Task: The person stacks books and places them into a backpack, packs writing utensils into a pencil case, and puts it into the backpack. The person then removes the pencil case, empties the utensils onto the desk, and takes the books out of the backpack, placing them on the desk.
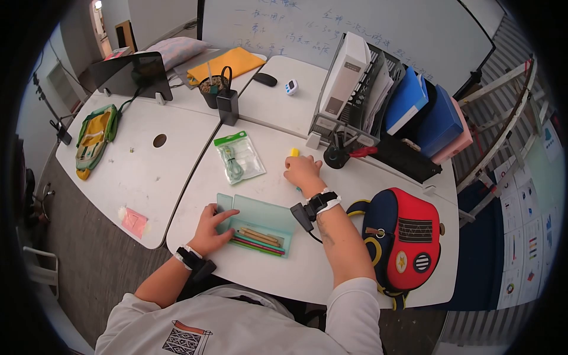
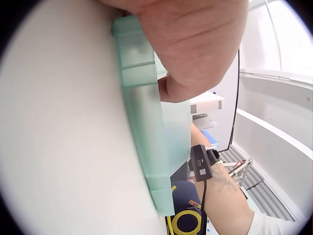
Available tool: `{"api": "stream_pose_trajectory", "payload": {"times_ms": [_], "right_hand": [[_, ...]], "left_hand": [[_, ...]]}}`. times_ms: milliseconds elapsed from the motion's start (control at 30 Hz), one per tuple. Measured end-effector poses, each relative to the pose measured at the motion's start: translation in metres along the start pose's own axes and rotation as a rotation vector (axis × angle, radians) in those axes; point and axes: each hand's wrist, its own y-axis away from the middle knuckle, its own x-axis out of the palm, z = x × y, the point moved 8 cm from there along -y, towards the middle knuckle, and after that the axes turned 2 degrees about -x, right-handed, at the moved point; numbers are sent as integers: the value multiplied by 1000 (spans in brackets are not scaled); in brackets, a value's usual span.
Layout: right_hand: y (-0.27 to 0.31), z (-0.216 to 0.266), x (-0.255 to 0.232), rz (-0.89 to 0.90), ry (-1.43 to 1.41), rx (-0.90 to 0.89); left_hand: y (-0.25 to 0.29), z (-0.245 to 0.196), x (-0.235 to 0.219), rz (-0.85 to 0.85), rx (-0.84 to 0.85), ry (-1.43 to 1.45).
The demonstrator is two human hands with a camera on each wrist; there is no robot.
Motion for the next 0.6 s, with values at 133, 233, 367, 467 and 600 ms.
{"api": "stream_pose_trajectory", "payload": {"times_ms": [133,233,367,467,600], "right_hand": [[10,-11,-18,-102,-359,62],[42,15,-40,-34,-928,-113],[129,84,-49,384,-1065,-447],[161,102,-7,319,-460,-344],[183,108,13,-29,-257,-308]], "left_hand": [[0,0,-1,-1,-1,14],[0,2,1,-2,-4,14],[0,3,1,-3,-3,14],[0,4,2,-23,5,-4],[-1,2,1,-11,10,1]]}}
